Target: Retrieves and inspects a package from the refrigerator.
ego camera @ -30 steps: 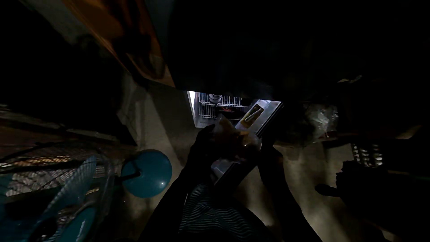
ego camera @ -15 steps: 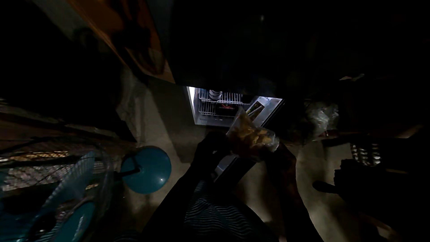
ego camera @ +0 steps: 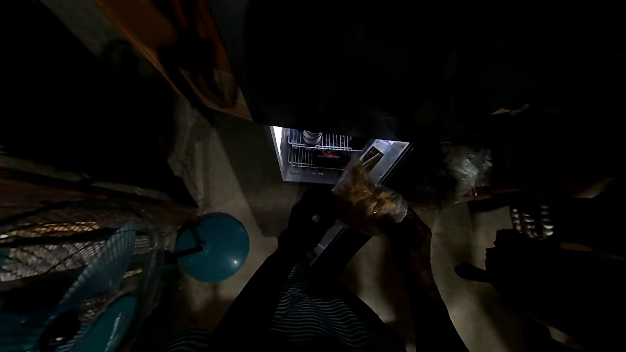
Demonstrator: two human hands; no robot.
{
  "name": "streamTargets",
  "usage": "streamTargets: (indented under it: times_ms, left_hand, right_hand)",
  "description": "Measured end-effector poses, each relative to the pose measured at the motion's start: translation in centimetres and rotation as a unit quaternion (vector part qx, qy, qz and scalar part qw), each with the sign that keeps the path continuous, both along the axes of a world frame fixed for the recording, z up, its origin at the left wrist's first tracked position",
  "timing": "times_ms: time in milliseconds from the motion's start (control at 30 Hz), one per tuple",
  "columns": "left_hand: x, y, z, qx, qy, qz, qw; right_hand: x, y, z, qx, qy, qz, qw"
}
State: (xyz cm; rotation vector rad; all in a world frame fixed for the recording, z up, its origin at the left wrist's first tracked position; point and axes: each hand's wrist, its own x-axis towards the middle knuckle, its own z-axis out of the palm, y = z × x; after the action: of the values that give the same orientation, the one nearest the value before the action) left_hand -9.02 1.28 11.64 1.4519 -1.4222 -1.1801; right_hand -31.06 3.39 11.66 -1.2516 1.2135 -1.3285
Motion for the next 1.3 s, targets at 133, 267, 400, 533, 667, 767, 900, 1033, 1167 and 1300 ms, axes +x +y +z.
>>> streamTargets:
  times_ms: [133,267,400,533,667,767,900,1033,1167,1300]
  left_hand:
    - [1.4,-0.1,-7.2,-0.109,0.038,-0.004,0.993]
    - [-0.6,-0.1,-1.4,-0.077,0.066,0.028,0.994]
    - [-0.7,0.0,-1.6,-0.080,0.073,0.027,0.994]
    - [-0.8,0.0,-1.4,-0.082,0.069,0.032,0.994]
    - [-1.1,0.3,0.6,-0.038,0.074,0.025,0.996]
    - [-1.4,0.3,1.2,-0.005,0.116,0.016,0.993]
    - [-2.9,0.0,6.1,0.115,0.084,0.022,0.990]
    - [-2.0,0.4,1.1,-0.046,0.043,-0.018,0.998]
    - [-1.9,0.2,-0.3,-0.077,0.051,-0.020,0.995]
    - [-1.7,0.2,-0.2,-0.078,0.088,-0.025,0.993]
  right_hand:
    - [0.0,0.0,0.0,0.006,-0.005,0.008,1.000]
    - [0.3,0.1,0.1,0.022,0.021,-0.020,0.999]
    - [0.4,0.2,0.0,0.017,0.013,-0.020,1.000]
    - [0.5,0.3,-0.1,0.032,0.017,-0.041,0.998]
    - [-0.5,0.1,0.1,0.029,0.028,-0.008,0.999]
    - [-1.1,-0.5,0.3,-0.004,0.019,-0.011,1.000]
    - [-0.7,-0.8,0.9,-0.002,0.023,-0.058,0.998]
    - [-0.6,-0.7,1.1,0.013,0.018,-0.090,0.996]
    - [-0.8,-0.6,1.5,0.007,0.014,-0.099,0.995]
    - [-1.1,-0.2,1.7,-0.029,0.028,-0.098,0.994]
